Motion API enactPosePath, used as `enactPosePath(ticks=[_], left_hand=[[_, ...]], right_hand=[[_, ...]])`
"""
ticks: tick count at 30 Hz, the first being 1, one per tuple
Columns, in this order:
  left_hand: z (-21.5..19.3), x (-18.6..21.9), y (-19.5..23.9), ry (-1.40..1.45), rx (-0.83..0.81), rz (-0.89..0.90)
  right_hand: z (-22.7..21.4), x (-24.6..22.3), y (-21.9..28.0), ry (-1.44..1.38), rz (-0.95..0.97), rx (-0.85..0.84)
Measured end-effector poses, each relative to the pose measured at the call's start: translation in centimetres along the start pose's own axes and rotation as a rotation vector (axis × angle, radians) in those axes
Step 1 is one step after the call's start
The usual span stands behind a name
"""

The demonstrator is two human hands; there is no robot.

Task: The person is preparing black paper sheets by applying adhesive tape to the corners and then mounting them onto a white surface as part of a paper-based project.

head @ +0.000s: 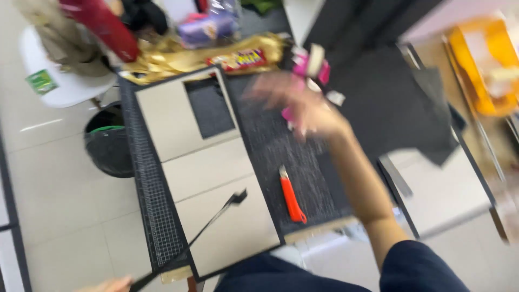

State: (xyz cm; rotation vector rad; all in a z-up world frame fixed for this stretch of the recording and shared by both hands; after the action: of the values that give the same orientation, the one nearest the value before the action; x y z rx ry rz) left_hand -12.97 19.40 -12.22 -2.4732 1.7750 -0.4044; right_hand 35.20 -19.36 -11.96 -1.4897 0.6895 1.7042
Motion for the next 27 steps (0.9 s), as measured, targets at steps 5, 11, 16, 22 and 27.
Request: enactPosePath(ticks=[5,11,16,22,27], left_hand=[[-5.7,7.4,-7.6,0.101,0.118,0.316],[-12.0,23.8,-16.9,0.486,0.316,0.653],[-2.1,37.7,-21.5,0.792,0.273,0.840],[10.1,56.1,-23.0,0.843,0.030,0.981],[22.8,67.5,-24.8,0.756,-0.270,0.841]], right_hand=[[14.4,-5.0,15.2,0.422,-0.115,-0.532],[7.4,-2.5,28.6,0.264,-0.058,0.530],[-0.6,-1.0,40.5,0.189,0.188,1.001],[-11.3,2.1,49.4,0.024,0.102,1.203],[-24.5,8.4,54.3,-0.318,0.028,1.278]])
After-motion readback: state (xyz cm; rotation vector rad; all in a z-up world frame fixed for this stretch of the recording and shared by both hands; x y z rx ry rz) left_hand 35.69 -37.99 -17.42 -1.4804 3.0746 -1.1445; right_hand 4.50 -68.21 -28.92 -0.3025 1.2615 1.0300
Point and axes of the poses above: each hand's wrist, its own y-axis away from the middle knuckle, its own z-axis out of the palm, x = y × z, the point moved 6 cm from there along -y, towards the middle knuckle, and after that the axes turned 2 degrees about x, right-handed, at the moved point
